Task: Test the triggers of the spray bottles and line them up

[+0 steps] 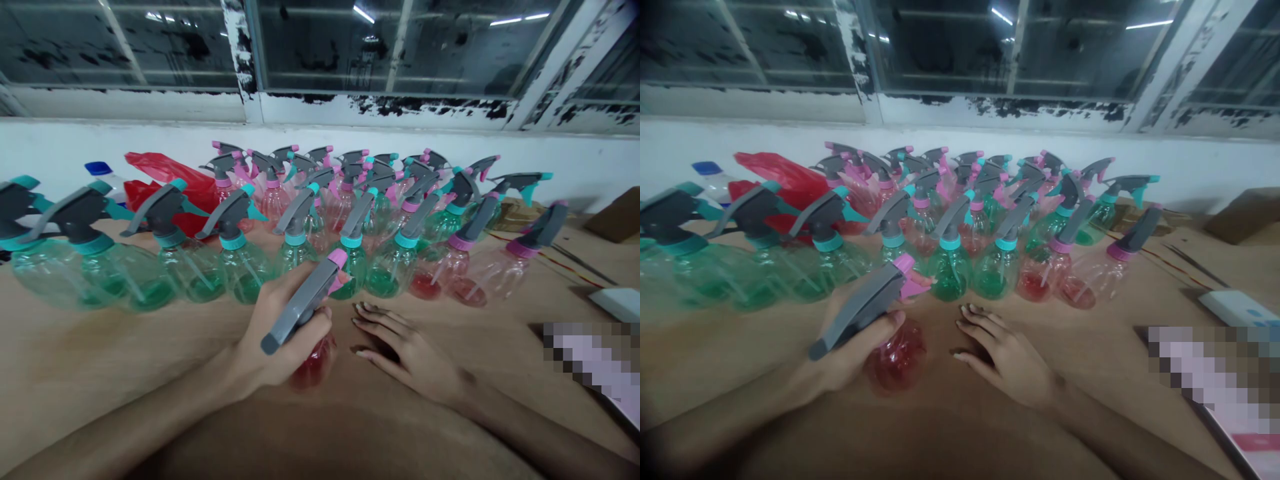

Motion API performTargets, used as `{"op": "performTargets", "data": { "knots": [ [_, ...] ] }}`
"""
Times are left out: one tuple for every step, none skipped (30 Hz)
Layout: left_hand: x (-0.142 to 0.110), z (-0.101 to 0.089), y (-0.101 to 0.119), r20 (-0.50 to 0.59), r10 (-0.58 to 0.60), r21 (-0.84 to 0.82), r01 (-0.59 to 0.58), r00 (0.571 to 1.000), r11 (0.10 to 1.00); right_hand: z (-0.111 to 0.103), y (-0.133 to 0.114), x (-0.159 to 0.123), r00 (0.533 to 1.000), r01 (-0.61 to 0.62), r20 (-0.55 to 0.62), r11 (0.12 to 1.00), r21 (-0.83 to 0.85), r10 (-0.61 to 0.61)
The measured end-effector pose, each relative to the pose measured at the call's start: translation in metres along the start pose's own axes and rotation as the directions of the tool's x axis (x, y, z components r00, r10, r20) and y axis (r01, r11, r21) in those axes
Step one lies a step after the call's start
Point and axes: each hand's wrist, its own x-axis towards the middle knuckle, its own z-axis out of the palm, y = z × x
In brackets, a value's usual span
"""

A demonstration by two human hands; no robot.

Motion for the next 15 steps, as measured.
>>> {"op": "performTargets", "data": {
  "knots": [
    [0.0001,-0.0008,-0.0002,0.008,0.011,-0.009,-0.011,1.0,1.0,0.0001,-0.0001,-0.0001,1.0,0.0,0.004,1.0,-0.006,0.0],
    [0.0003,-0.0015,-0.0004,0.019,0.027,-0.028,-0.026,0.999,0.999,0.0002,-0.0002,-0.0002,1.0,-0.001,0.007,1.0,-0.012,0.001],
    [0.0006,-0.0022,-0.0008,0.026,0.04,-0.048,-0.039,0.999,0.998,0.0004,-0.0003,-0.0003,1.0,-0.003,0.011,1.0,-0.017,0.003],
    [0.001,-0.0028,-0.0012,0.029,0.041,-0.056,-0.039,0.999,0.998,0.0006,-0.0004,-0.0005,1.0,-0.007,0.012,1.0,-0.02,0.007],
    [0.0014,-0.0032,-0.0016,0.031,0.041,-0.067,-0.039,0.999,0.997,0.0009,-0.0004,-0.0007,1.0,-0.009,0.011,1.0,-0.021,0.009],
    [0.0019,-0.0034,-0.002,0.037,0.04,-0.082,-0.037,0.999,0.996,0.0011,-0.0004,-0.0009,1.0,-0.01,0.008,1.0,-0.021,0.01],
    [0.0023,-0.0035,-0.0024,0.04,0.035,-0.098,-0.031,0.999,0.995,0.0014,-0.0003,-0.0011,1.0,-0.008,0.004,1.0,-0.021,0.008],
    [0.0026,-0.0035,-0.0028,0.044,0.029,-0.115,-0.023,0.999,0.993,0.0015,-0.0001,-0.0013,1.0,-0.007,0.002,1.0,-0.021,0.007],
    [0.0028,-0.0035,-0.0031,0.049,0.023,-0.129,-0.016,0.999,0.992,0.0016,0.0,-0.0014,1.0,-0.006,0.001,1.0,-0.022,0.006],
    [0.0027,-0.0034,-0.0032,0.049,0.018,-0.14,-0.011,0.999,0.99,0.0015,0.0,-0.0013,1.0,-0.006,0.001,1.0,-0.022,0.006],
    [0.0025,-0.0034,-0.0032,0.049,0.013,-0.142,-0.006,0.999,0.99,0.0013,0.0,-0.0012,1.0,-0.004,0.001,1.0,-0.02,0.004],
    [0.0021,-0.0034,-0.0031,0.046,0.005,-0.137,0.001,0.999,0.991,0.001,-0.0001,-0.0011,1.0,-0.003,-0.001,1.0,-0.016,0.003],
    [0.0016,-0.0033,-0.0029,0.044,-0.001,-0.128,0.007,0.999,0.992,0.0007,-0.0003,-0.0009,1.0,0.0,-0.005,1.0,-0.011,0.0],
    [0.0011,-0.0032,-0.0026,0.043,-0.009,-0.119,0.014,0.999,0.993,0.0003,-0.0006,-0.0006,1.0,0.003,-0.007,1.0,-0.008,-0.003],
    [0.0007,-0.003,-0.0023,0.039,-0.016,-0.112,0.02,0.999,0.994,0.0,-0.0009,-0.0004,1.0,0.004,-0.006,1.0,-0.007,-0.004]
  ]
}}
